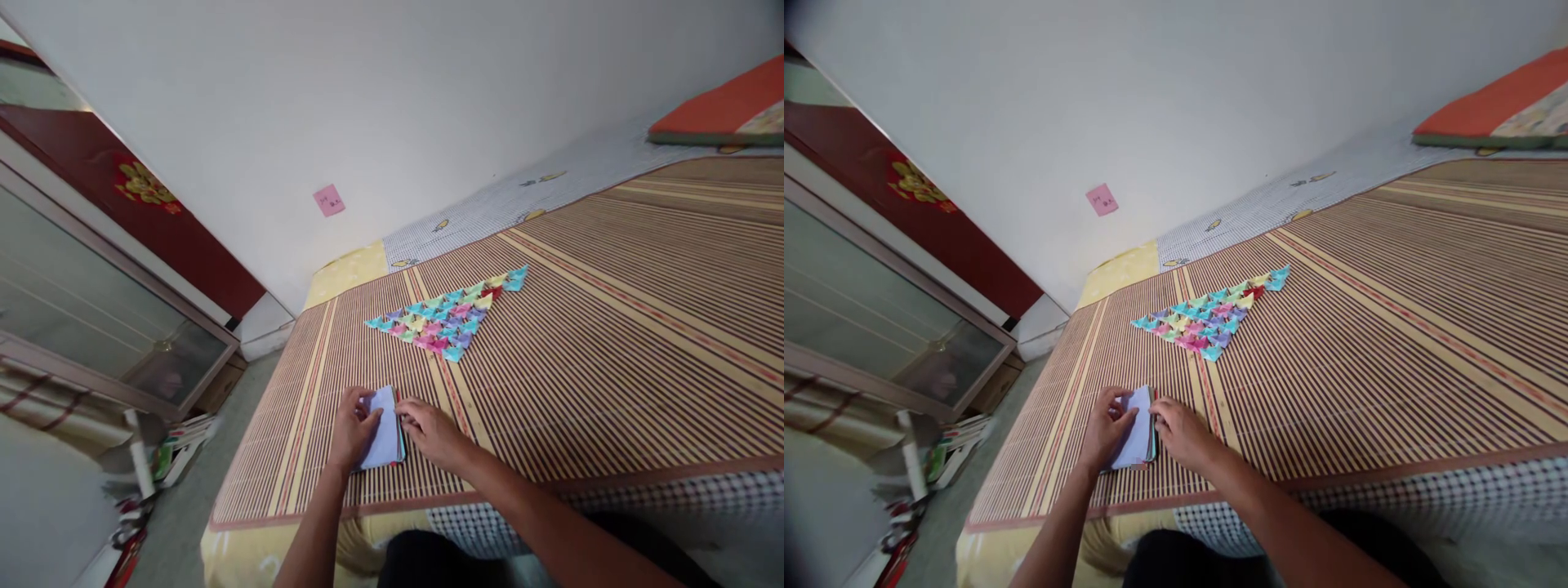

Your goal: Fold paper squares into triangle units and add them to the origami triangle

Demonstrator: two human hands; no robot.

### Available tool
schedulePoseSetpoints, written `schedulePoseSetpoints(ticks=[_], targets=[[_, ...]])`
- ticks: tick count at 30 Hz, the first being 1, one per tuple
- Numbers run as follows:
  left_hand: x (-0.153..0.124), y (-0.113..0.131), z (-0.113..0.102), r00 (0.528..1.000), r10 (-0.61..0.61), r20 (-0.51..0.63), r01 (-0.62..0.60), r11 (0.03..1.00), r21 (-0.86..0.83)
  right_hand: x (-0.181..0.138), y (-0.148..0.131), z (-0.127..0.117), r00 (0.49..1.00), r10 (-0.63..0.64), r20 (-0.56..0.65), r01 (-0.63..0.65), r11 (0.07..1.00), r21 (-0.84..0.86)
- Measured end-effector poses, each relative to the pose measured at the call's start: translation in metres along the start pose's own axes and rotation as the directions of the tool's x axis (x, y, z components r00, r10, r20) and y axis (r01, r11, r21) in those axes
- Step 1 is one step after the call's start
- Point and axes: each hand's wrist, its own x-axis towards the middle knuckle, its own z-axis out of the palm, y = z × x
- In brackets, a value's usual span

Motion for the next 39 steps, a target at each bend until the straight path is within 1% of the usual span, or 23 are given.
schedulePoseSetpoints(ticks=[9,14,18,20,25,27,32,39], targets=[[0.003,0.003,-0.001,0.999,0.039,0.014,-0.039,0.997,0.069,0.001,0.000,0.001,1.000,0.004,0.009,-0.004,1.000,-0.006],[0.000,0.007,-0.001,0.998,0.055,-0.018,-0.053,0.993,0.102,0.001,0.001,0.002,1.000,-0.001,0.005,0.001,1.000,-0.010],[0.002,0.006,0.000,0.998,0.041,-0.036,-0.036,0.989,0.145,0.000,0.001,0.002,1.000,0.006,0.003,-0.006,1.000,-0.021],[0.006,0.006,0.000,0.998,0.051,-0.028,-0.046,0.985,0.169,0.000,0.001,0.001,1.000,0.009,0.003,-0.009,1.000,-0.027],[0.013,0.007,-0.001,0.993,0.118,0.022,-0.120,0.970,0.210,0.000,-0.002,-0.001,1.000,0.013,0.005,-0.012,0.999,-0.034],[0.011,0.007,-0.001,0.991,0.130,0.017,-0.131,0.965,0.225,0.000,-0.003,-0.002,1.000,0.019,0.007,-0.019,0.999,-0.035],[0.001,0.005,-0.001,0.987,0.155,-0.037,-0.140,0.953,0.267,0.001,-0.006,-0.003,0.999,0.028,0.017,-0.028,0.999,-0.029],[-0.006,0.004,0.003,0.978,0.202,-0.050,-0.178,0.936,0.304,0.000,-0.005,0.000,0.999,0.033,0.015,-0.032,0.999,-0.015]])
